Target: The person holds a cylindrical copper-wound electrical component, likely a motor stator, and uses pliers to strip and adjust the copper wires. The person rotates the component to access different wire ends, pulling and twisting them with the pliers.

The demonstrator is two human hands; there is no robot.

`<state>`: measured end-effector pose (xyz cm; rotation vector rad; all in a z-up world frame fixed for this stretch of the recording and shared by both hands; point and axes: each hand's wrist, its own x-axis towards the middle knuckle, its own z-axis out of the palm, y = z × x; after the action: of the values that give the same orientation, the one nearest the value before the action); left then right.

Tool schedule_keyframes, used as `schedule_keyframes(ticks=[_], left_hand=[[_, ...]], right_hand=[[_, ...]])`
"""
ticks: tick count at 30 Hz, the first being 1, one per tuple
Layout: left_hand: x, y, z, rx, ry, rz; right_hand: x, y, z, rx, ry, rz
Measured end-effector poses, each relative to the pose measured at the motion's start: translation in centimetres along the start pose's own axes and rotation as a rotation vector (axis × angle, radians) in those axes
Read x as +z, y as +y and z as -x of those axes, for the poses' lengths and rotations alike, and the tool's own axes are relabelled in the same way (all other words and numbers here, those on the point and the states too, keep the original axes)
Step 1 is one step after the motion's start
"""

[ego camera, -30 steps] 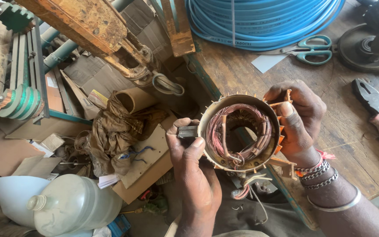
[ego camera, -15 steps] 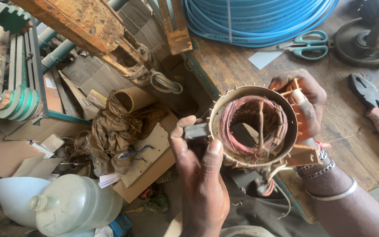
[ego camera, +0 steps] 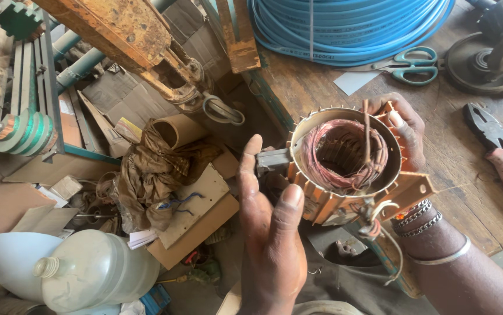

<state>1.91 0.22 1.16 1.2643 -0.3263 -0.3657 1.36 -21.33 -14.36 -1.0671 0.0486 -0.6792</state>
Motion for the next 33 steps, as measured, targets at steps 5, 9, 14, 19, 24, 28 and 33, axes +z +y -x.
schedule_keyframes(ticks=[5, 9, 14, 19, 24, 28, 33], left_hand=[[0.2, 0.5, 0.1, 0.027, -0.031, -0.078], [0.2, 0.0, -0.8, -0.008, 0.004, -0.109], [-0.5, -3.5, -3.8, 0.015, 0.089, 0.036], [-0.7, -9.3, -9.5, -0.003, 0.102, 0.206], [-0.1, -14.9, -15.2, -0.118, 0.192, -0.026], [0.9, -18.1, -18.3, -0.049, 0.082, -0.082], [2.5, -17.6, -19.8, -0.015, -0.138, 0.012]], right_hand=[[-0.5, 0.1, -0.1, -0.008, -0.001, -0.061], [0.2, -0.7, -0.5, -0.136, 0.008, 0.11], [0.8, -1.5, -0.6, -0.252, 0.14, 0.211], [0.3, -1.4, -1.3, -0.488, 0.224, 0.415], [-0.8, -1.3, -2.2, -0.556, 0.302, 0.641], [-1.9, -1.4, -2.9, -0.471, 0.491, 0.658], [-3.0, -1.4, -3.1, -0.471, 0.542, 0.649]])
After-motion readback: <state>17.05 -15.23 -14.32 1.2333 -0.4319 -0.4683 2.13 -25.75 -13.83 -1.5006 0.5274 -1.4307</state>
